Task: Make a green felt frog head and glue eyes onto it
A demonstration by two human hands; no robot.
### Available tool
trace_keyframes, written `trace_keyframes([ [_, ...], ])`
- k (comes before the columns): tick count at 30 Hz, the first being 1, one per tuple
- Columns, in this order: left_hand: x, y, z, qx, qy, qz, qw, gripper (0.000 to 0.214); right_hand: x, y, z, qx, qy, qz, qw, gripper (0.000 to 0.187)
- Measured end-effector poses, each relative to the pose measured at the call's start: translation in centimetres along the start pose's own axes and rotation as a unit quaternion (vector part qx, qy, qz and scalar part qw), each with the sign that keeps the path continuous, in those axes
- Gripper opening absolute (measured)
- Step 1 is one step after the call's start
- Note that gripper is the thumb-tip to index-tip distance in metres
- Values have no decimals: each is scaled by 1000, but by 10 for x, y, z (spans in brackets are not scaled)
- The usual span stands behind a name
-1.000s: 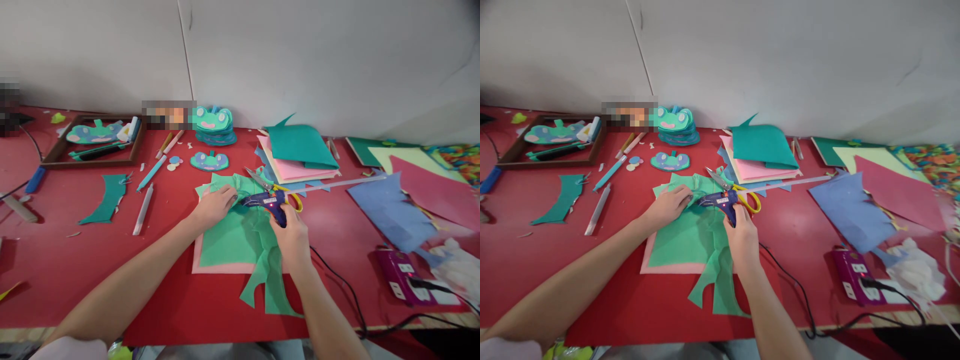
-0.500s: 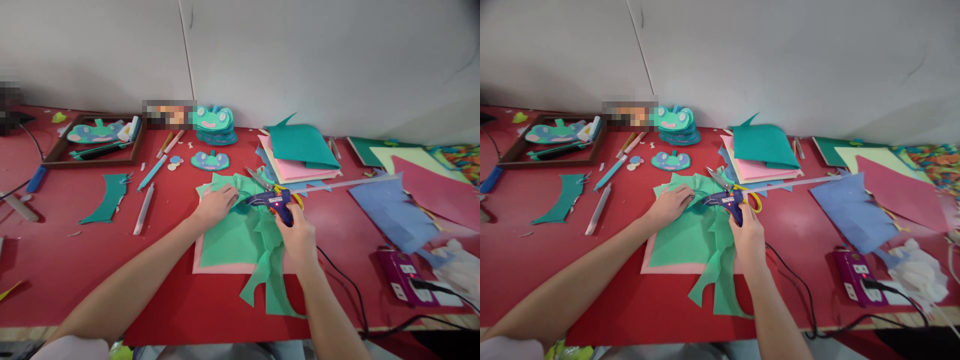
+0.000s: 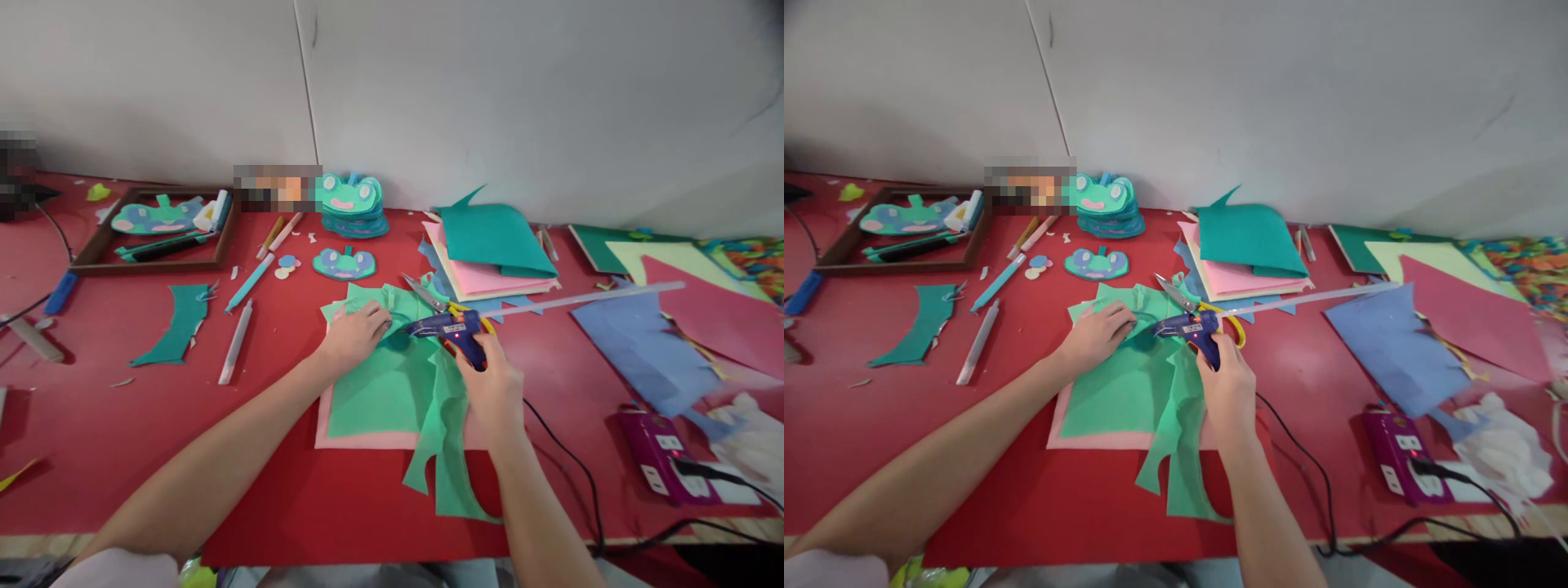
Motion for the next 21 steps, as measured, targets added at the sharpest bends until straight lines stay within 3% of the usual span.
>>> trace_keyframes([
  [17, 1, 0, 0, 7, 8, -5, 1000, 28, -6, 3, 2, 7, 5, 34, 999, 27],
  [21, 1, 0, 0, 8, 9, -4, 1000, 29, -2, 4, 2, 3, -36, 56, 998, 33],
])
Point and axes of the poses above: each hand's wrist, its own y-axis towards the middle knuckle, its own z-axis out of the palm, x = y × z, the point moved 3 cm from there along y, towards the middle knuckle, and after that the axes turned 11 degrees about y, right-handed, at the moved point
